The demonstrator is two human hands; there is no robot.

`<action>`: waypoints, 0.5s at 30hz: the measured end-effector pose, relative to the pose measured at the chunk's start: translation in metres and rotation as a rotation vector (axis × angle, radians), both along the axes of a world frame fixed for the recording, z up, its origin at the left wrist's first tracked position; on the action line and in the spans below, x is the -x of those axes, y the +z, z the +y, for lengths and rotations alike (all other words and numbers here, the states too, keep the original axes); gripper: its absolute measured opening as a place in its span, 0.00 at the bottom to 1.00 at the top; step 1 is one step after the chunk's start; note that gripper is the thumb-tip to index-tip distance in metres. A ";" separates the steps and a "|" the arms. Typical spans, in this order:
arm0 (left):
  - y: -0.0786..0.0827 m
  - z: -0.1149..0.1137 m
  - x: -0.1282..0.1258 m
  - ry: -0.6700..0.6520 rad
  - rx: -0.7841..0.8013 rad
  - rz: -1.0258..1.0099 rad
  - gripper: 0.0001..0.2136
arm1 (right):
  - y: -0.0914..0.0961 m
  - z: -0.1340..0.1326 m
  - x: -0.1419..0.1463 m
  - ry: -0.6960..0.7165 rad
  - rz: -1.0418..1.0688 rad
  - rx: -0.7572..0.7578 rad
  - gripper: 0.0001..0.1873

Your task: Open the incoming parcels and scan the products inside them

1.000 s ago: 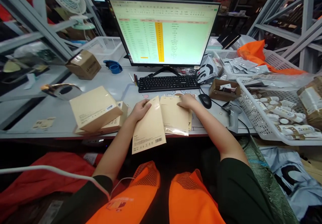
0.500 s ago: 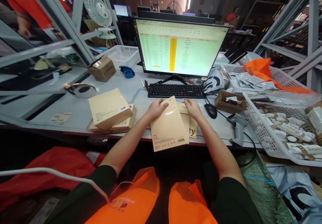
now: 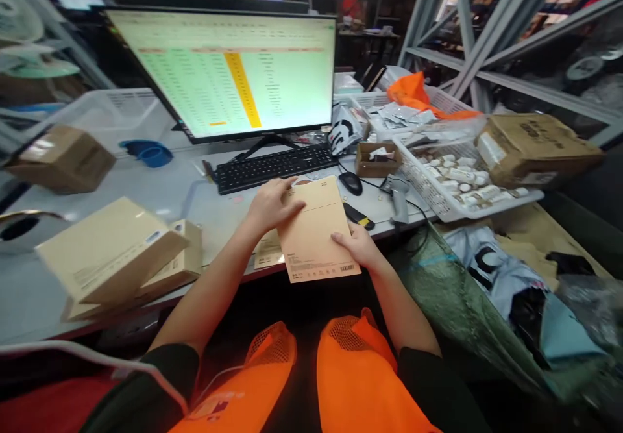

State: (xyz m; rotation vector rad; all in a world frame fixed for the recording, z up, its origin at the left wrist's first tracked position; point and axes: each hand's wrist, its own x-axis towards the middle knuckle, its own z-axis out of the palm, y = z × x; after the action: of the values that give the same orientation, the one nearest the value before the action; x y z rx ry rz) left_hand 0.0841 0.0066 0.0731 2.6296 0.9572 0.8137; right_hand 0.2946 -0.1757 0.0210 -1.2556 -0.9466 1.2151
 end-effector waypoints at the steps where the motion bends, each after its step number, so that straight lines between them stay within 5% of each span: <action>1: -0.005 0.007 -0.001 0.012 -0.001 -0.030 0.28 | -0.002 -0.008 -0.003 -0.025 0.019 -0.005 0.30; 5: -0.038 0.041 -0.002 0.163 0.081 0.084 0.28 | -0.014 -0.046 -0.020 -0.210 0.085 -0.047 0.30; 10: -0.074 0.070 0.003 0.212 0.131 0.429 0.36 | -0.032 -0.106 -0.046 -0.656 0.185 -0.089 0.33; 15: -0.057 0.062 0.001 0.298 0.315 0.644 0.41 | -0.040 -0.164 -0.065 -0.999 0.169 -0.156 0.35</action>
State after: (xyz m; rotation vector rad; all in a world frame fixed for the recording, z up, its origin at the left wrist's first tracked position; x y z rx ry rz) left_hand 0.0830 0.0684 0.0157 2.5187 1.5091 -0.1720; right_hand 0.3601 -0.3395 -0.0186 -1.2263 -0.1910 0.4274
